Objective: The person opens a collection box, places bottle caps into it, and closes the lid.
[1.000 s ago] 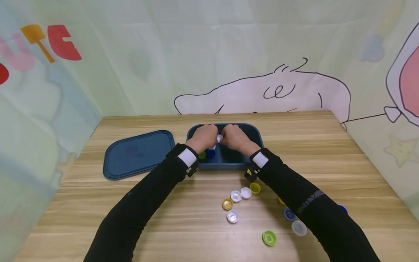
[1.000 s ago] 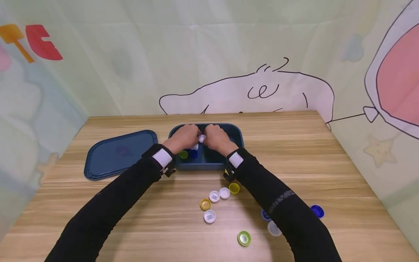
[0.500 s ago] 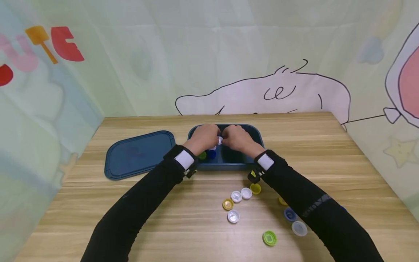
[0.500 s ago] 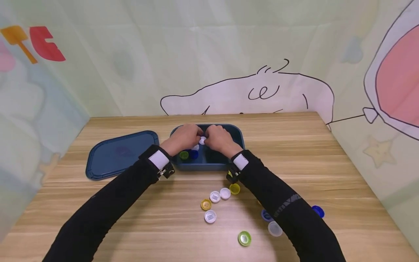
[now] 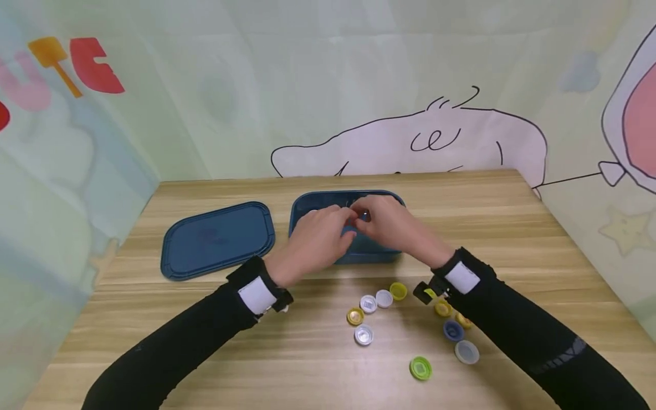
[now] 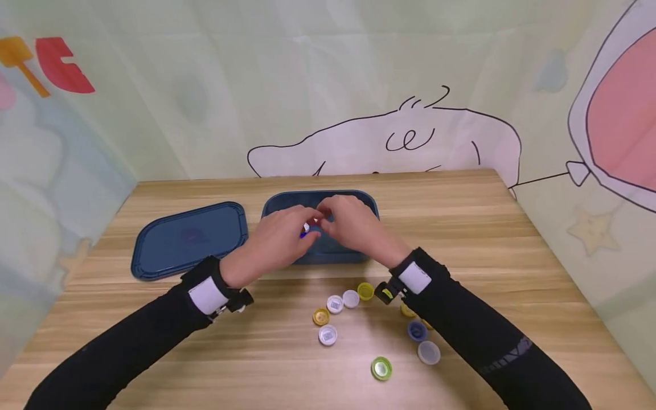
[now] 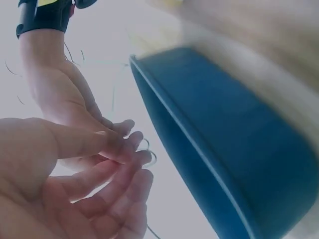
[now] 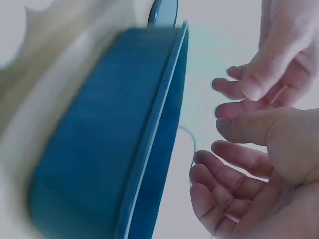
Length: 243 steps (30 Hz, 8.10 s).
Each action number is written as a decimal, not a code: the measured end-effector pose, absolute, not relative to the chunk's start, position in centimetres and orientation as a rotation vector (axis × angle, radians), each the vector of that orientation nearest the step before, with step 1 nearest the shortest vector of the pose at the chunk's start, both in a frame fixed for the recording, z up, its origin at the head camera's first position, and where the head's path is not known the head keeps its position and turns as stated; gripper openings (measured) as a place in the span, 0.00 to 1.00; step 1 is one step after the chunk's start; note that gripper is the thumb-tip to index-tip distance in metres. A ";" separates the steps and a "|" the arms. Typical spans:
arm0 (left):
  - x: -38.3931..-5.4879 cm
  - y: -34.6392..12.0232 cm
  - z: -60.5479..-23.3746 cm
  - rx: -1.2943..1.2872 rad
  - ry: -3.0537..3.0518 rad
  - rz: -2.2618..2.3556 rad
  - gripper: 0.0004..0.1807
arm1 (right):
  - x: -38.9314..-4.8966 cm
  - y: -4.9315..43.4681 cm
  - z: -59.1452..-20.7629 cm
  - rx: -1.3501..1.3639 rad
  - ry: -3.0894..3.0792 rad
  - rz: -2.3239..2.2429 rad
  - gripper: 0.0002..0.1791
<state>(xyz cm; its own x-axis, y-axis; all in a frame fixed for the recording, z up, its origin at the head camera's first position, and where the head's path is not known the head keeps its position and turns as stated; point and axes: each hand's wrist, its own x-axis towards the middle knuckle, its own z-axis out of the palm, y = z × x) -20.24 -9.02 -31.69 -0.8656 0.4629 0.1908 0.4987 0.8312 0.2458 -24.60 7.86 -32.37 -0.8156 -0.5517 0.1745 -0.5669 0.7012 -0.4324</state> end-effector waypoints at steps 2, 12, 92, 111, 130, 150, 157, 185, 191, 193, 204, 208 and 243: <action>-19.1 -9.3 -31.8 -0.768 -2.905 -0.438 0.18 | -23.3 8.0 -32.4 0.974 -2.860 0.760 0.09; -14.8 -11.4 -34.4 -0.896 -2.984 -0.479 0.19 | -18.0 8.8 -34.2 1.253 -2.808 0.667 0.15; -26.1 -9.4 -33.7 -0.535 -3.028 -0.459 0.11 | -27.3 6.5 -35.0 0.984 -2.845 0.695 0.16; -27.7 -9.0 -37.1 -0.487 -3.076 -0.359 0.12 | -29.6 6.0 -38.7 0.995 -2.930 0.751 0.12; -27.8 -8.9 -37.5 -0.451 -3.062 -0.391 0.12 | -29.6 6.2 -39.1 0.990 -2.886 0.766 0.12; -21.4 -9.1 -33.5 -0.623 -2.860 -0.406 0.17 | -24.5 8.2 -34.8 1.052 -2.784 0.664 0.14; -17.7 -9.4 -33.6 -0.715 -2.914 -0.416 0.20 | -20.4 9.4 -33.9 1.154 -2.711 0.557 0.12; -14.3 -7.7 -39.1 -0.864 -3.112 -0.387 0.16 | -16.6 10.7 -38.8 1.402 -2.791 0.289 0.19; -14.2 -7.5 -39.3 -0.850 -3.110 -0.408 0.16 | -16.5 10.5 -39.0 1.364 -2.803 0.292 0.16; -14.3 -7.5 -39.3 -0.848 -3.103 -0.411 0.15 | -16.5 10.4 -39.1 1.347 -2.806 0.303 0.14; -14.3 -7.6 -39.6 -0.840 -3.055 -0.419 0.15 | -16.5 10.0 -39.3 1.335 -2.813 0.341 0.10; -14.3 -7.6 -39.6 -0.833 -3.052 -0.407 0.14 | -16.4 9.9 -39.3 1.325 -2.821 0.354 0.09; -15.9 -9.8 -34.1 -0.682 -2.894 -0.598 0.17 | -18.4 9.0 -33.5 1.343 -2.613 0.393 0.16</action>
<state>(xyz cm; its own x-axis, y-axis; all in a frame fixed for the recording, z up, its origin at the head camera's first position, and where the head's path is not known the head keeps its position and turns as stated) -15.86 -9.75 -34.11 -0.8932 0.4066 0.1919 0.4494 0.8215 0.3510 -18.43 8.98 -33.45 -0.5767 -0.7693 0.2749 -0.8162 0.5575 -0.1520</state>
